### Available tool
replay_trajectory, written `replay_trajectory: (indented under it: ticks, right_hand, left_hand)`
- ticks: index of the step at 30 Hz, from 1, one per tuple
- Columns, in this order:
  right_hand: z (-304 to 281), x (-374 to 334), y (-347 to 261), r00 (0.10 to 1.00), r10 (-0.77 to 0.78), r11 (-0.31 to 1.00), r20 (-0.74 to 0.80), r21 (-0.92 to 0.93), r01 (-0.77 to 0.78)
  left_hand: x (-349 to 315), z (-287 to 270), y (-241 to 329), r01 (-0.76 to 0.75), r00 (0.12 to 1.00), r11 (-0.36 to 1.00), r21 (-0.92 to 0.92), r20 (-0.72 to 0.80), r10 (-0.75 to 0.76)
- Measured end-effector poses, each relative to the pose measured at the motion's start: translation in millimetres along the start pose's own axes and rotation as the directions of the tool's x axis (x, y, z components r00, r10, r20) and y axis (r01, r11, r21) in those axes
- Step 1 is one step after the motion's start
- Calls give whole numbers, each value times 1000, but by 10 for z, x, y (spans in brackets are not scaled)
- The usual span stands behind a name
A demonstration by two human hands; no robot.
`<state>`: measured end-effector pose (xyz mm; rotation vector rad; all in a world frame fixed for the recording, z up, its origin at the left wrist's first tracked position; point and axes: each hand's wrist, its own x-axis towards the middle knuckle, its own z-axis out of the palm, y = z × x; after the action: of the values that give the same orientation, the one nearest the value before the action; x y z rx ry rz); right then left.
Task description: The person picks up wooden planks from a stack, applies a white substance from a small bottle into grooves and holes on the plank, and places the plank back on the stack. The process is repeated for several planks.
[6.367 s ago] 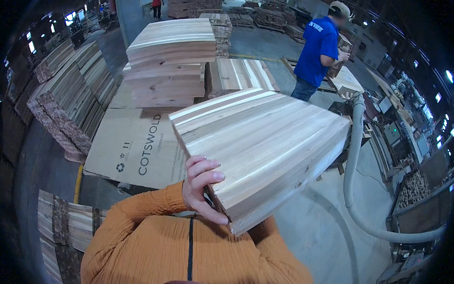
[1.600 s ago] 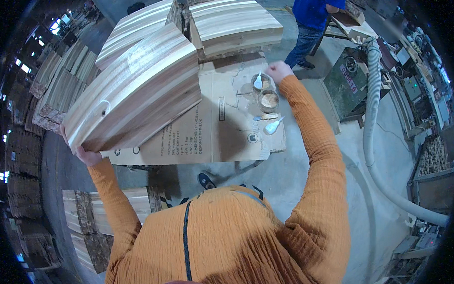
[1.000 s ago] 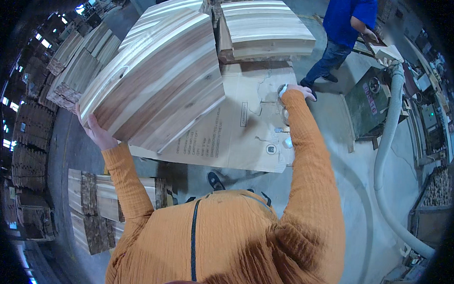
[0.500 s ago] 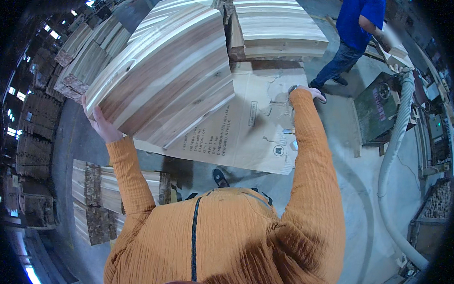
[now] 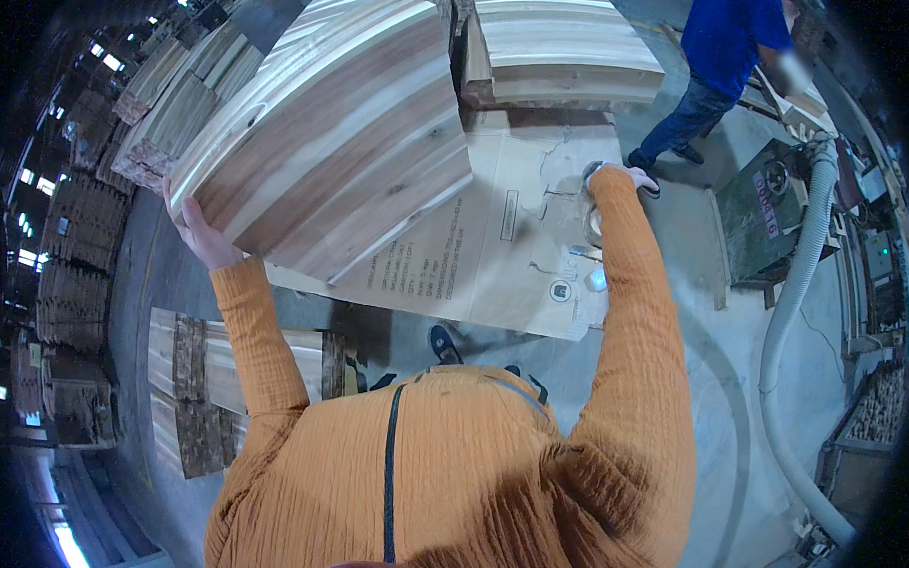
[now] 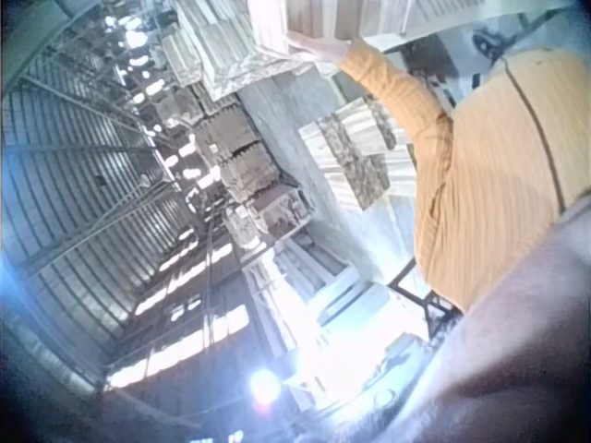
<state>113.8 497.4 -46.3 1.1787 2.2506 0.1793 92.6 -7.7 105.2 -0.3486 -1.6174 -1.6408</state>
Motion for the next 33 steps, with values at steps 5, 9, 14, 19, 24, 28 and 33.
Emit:
replay_trajectory:
  ticks: [5,9,14,19,24,28,33]
  right_hand:
    - [21,4,-21,999,-19,994,43,107,14]
    - [106,69,43,999,-46,996,2,78,46]
    - [18,-131,-37,993,-114,993,-31,9,114]
    - [280,414,43,973,-163,969,-166,160,190]
    - [229,416,159,936,-289,905,-203,260,336]
    - [230,339,275,875,-411,881,-254,137,453]
    - [365,457,336,802,-469,819,-371,156,551]
  left_hand:
    - [-15,-45,-14,-4,1000,1000,-9,7,4]
    - [-59,36,49,2,1000,999,-41,9,-1]
    - [-126,28,143,-107,994,986,127,-23,111]
    - [-201,146,269,-52,999,998,-21,1,52]
    - [-348,76,308,-101,994,995,-13,28,101]
    - [-512,97,398,-124,992,992,-28,25,124]
    - [-622,106,469,-164,986,986,7,12,164]
